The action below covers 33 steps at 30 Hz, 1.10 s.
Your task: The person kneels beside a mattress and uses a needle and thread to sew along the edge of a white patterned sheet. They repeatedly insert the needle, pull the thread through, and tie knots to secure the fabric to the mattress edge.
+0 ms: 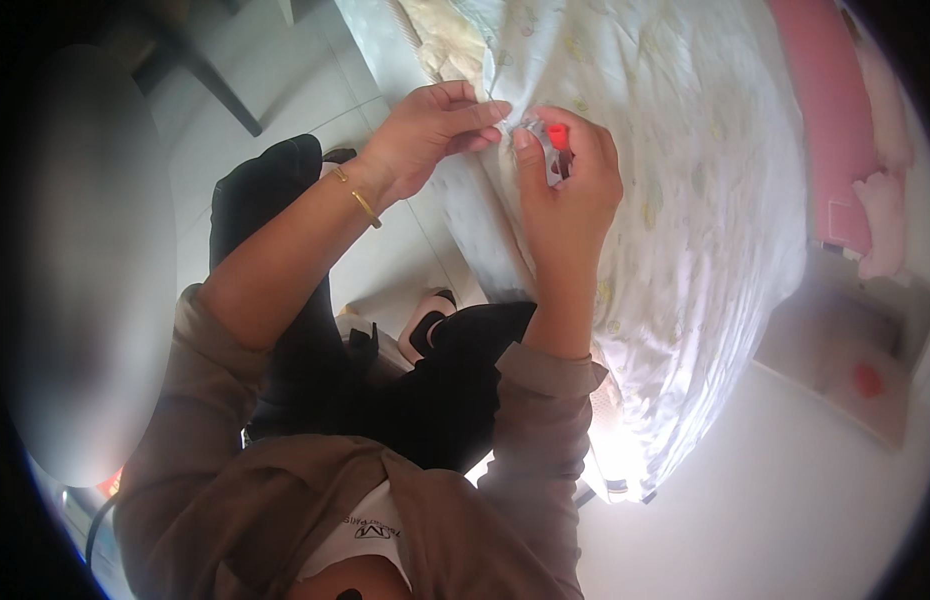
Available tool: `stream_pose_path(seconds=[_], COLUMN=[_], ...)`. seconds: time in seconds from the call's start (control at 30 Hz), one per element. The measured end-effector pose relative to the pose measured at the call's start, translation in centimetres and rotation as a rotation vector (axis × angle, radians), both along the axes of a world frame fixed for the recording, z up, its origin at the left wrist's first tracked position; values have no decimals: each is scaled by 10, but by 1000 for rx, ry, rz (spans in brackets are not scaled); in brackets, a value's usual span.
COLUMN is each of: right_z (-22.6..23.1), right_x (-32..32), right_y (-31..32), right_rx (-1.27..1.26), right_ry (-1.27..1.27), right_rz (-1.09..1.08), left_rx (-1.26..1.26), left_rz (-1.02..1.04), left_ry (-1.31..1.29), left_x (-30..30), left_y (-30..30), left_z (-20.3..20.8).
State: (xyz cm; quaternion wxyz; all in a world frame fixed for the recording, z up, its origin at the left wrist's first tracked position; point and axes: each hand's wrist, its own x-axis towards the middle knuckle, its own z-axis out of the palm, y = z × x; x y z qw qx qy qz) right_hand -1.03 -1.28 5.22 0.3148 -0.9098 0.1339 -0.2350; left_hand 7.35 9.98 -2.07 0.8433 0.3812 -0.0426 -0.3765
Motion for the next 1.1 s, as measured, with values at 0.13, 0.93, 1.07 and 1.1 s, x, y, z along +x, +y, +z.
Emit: stream_pose_path(seconds=[0.13,0.93,1.07,1.1], right_z=[8,61,83,89], right_x=[20,31,16,13], right_y=[9,9,-5,-8], right_rx=[-104,705,887,896], right_ry=[19,-197,-225,-253], right_rz=[192,132,301,321], left_rx=[-15,-15,-6,-11], left_rz=[16,48,28,34], left_ry=[-11,75,58,63], left_x=[2,24,31,32], left_y=[3,-3,0,0], left_z=[-5,-1,0,0])
